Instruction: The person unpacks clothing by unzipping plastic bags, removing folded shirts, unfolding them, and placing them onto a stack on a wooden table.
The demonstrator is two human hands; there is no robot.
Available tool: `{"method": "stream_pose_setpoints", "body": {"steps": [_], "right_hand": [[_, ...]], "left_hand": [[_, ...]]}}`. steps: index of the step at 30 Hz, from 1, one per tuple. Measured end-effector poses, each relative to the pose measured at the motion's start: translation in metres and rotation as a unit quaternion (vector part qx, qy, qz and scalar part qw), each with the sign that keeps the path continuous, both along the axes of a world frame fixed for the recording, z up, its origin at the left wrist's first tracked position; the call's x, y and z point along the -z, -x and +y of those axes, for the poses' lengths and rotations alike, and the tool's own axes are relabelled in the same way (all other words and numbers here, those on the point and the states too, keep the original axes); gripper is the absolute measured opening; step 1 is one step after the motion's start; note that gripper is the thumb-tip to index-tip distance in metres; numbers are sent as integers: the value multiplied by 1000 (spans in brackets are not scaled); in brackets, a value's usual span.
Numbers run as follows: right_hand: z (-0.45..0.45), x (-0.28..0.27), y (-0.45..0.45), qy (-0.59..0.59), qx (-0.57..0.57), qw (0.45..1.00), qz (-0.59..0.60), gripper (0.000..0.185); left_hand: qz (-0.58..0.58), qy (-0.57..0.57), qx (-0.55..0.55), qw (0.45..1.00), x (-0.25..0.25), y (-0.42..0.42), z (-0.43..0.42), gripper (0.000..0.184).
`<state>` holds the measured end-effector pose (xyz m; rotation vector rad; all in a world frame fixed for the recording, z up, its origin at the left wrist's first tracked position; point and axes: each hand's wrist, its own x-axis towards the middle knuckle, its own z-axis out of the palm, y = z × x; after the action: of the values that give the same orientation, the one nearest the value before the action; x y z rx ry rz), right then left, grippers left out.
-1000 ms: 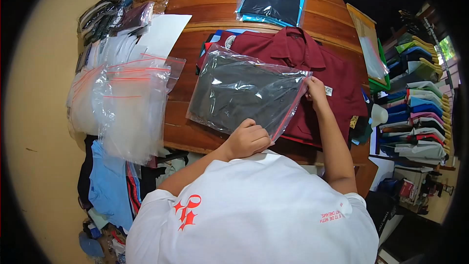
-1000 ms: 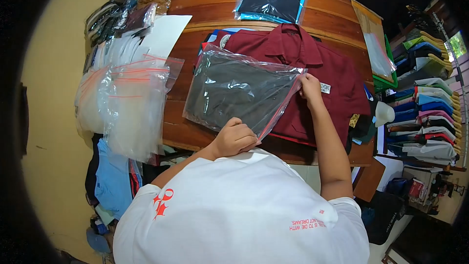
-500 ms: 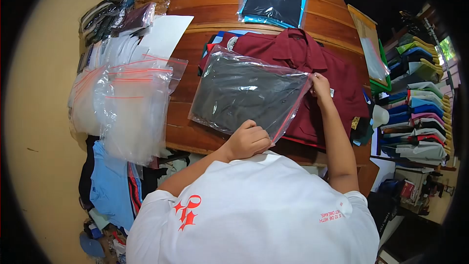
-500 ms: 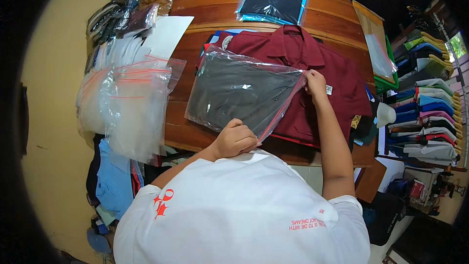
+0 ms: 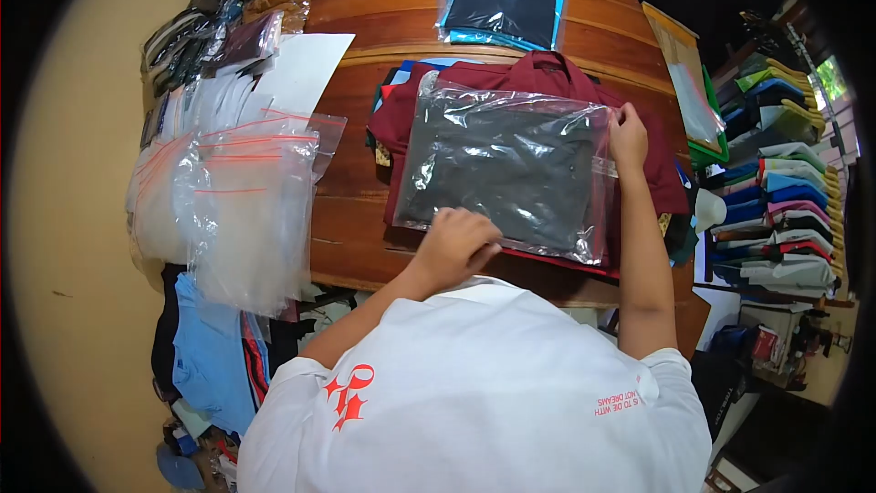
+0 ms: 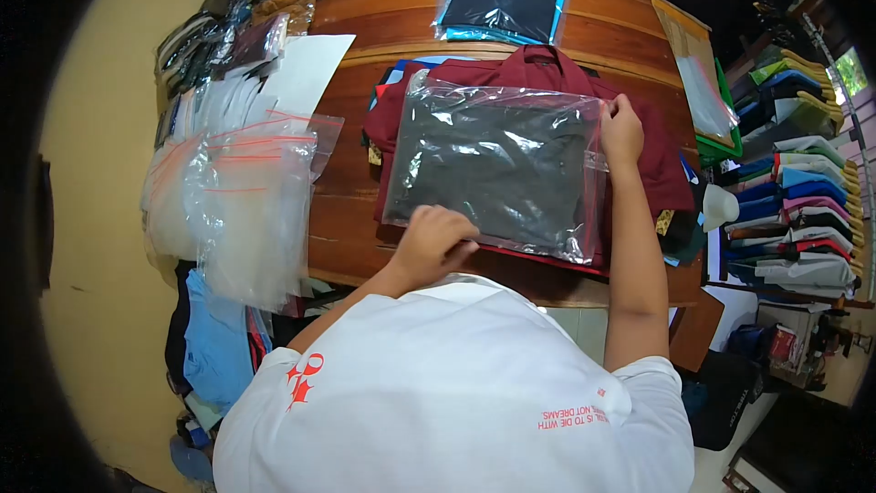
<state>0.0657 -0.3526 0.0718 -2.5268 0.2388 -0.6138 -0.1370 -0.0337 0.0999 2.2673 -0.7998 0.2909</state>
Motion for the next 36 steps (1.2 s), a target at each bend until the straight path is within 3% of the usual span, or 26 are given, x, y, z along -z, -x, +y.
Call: {"method": "stream_pose_setpoints", "body": {"steps": [2, 4, 8, 11, 15, 19, 22, 24, 29, 32, 35, 36], "right_hand": [[-2, -7, 10, 18, 13, 999, 41, 34], [-3, 0, 24, 117, -56, 991, -17, 38], [5, -2, 63, 121, -101, 988, -5, 36], [16, -14, 89, -48, -129, 986, 98, 27], [11, 3, 102, -181, -133, 969, 104, 20], [12, -7, 115, -173, -99, 978, 67, 17], [2, 4, 118, -259, -117, 952, 115, 15], [0, 3, 120, -364, -118, 896, 225, 16], [3, 15, 121, -343, -56, 919, 184, 19], [3, 22, 121, -410, -77, 866, 275, 29], [15, 7, 124, -399, -67, 850, 337, 34], [9, 34, 119, -433, -78, 842, 312, 33]], "left_hand": [[33, -4, -91, 995, 4, -7, 11, 26], [29, -4, -194, 981, 18, -16, 25, 32], [72, 12, -318, 945, 37, -29, 57, 39], [124, 10, -337, 933, 48, -33, 72, 41], [183, 77, -314, 928, 66, -39, 79, 39], [187, 30, -330, 925, 67, -43, 78, 36], [192, 21, -338, 921, 70, -44, 78, 36], [192, 16, -340, 921, 72, -44, 79, 36], [189, 34, -338, 921, 78, -44, 83, 33], [209, 80, -347, 911, 85, -45, 86, 32], [208, 95, -349, 909, 92, -48, 92, 28], [207, 96, -350, 909, 99, -50, 95, 28]]}}
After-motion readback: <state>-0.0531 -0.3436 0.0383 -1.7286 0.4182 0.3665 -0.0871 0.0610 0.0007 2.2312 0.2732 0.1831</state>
